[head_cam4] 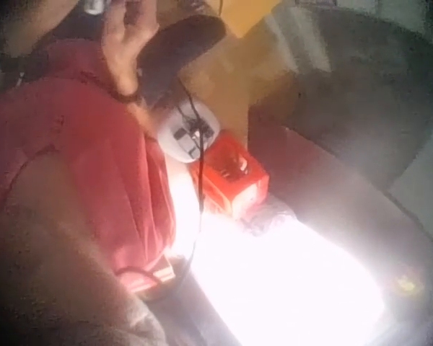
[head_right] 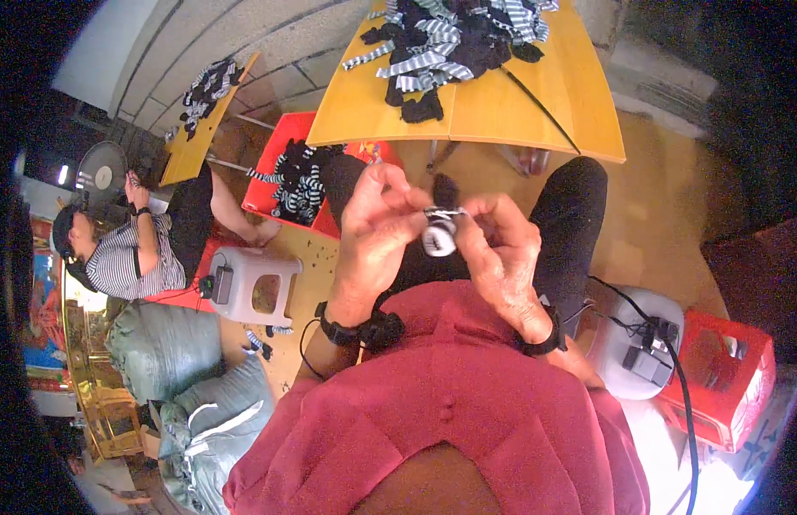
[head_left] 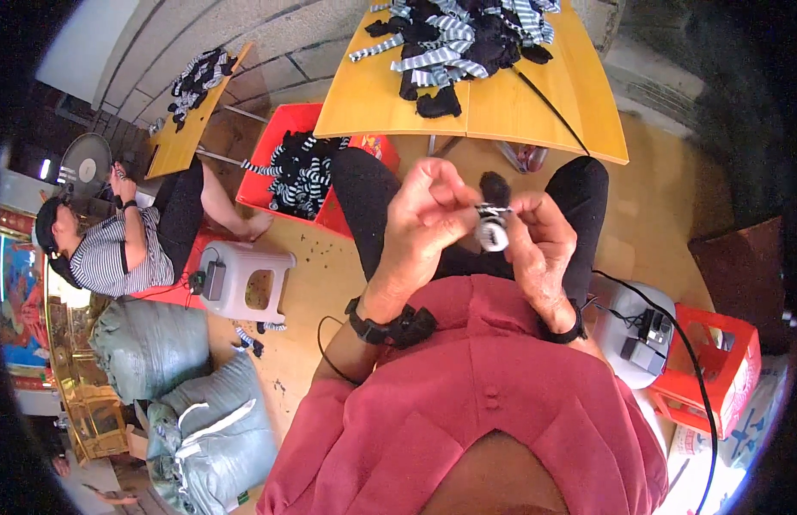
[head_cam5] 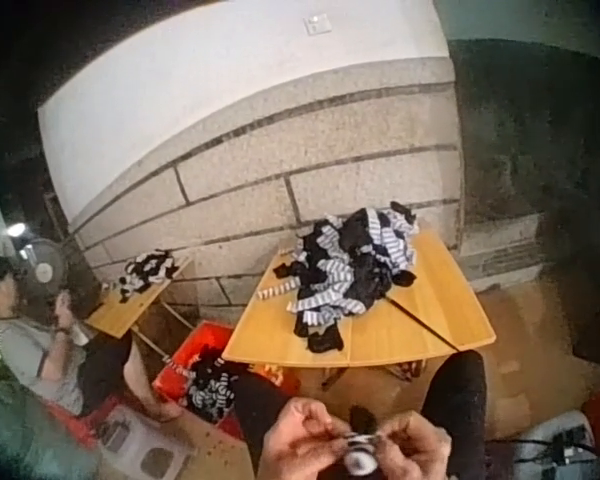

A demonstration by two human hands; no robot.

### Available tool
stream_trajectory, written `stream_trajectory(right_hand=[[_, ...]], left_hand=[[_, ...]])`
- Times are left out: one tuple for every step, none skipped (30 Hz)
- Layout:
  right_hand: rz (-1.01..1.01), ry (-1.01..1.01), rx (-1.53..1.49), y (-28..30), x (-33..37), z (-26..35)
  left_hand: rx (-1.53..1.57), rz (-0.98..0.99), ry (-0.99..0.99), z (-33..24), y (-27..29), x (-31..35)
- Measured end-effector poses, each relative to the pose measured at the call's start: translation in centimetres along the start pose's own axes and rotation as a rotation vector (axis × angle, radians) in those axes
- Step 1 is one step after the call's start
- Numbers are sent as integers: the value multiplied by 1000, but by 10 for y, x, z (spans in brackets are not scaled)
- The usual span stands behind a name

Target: Turning small striped fabric tubes right-side out using a thin turning rod.

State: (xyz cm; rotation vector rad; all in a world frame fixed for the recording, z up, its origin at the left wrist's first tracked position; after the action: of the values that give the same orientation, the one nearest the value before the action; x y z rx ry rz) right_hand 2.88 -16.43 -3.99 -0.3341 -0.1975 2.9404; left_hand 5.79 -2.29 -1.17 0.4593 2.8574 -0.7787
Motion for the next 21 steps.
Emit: stream_trajectory(right_hand=[[-72,71,59,4,-2,5],[-73,78,57,4,-2,9],[-15,204,154,-2,-2,26],[43,331,252,-8,0,39],[63,431,290,-7,0,37],[64,440,287,-5,-2,39],[92,448,293,-5,-4,40],[121,457,298,-6,-5,42],[111,458,288,-6,-6,43],[115,464,284,-8,-6,44],[105,448,214,-8,-7,46],[94,430,147,-8,-6,48],[96,343,130,-8,-5,47],[98,345,130,-8,-3,47],[96,302,133,-7,-2,44],[94,259,136,-6,-3,41],[93,261,136,-7,-3,42],[81,293,130,-7,-1,44],[68,325,125,-7,0,45],[68,324,123,-6,1,44],[58,348,158,-5,1,46]], left_hand=[[-7,12,47,-1,-5,2],[-14,24,93,0,-7,2],[3,32,147,-2,-6,1],[-1,33,142,-4,-6,1],[-35,83,135,-7,-8,1],[-70,135,124,-9,-12,1],[-44,121,146,-8,-11,2],[-48,123,137,-8,-10,1],[-137,94,71,-11,-6,0],[-225,64,5,-14,-4,0],[-229,61,-1,-13,-4,-1],[-287,12,-81,-15,-3,0],[-344,-37,-160,-18,-1,1],[-344,-39,-162,-17,1,4],[-464,-28,-186,-17,2,6],[-583,-16,-210,-18,1,7],[-582,-14,-235,-18,0,6],[-583,-15,-235,-18,-4,7],[-496,-40,-185,-16,-5,8],[-409,-64,-135,-14,-6,9],[-411,-65,-136,-15,-6,10]])
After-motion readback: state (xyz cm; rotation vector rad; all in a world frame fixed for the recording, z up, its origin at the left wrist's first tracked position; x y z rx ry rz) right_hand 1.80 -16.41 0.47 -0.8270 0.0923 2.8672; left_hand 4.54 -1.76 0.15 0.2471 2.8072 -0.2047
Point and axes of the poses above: each hand's wrist, its own x-axis away from the middle knuckle, its own y-axis out of the back of the hand, z = x × y, the point moved 6 cm from there along -x, towards the middle knuckle, and after that the axes turned 4 degrees about -z, right-handed, at the moved point
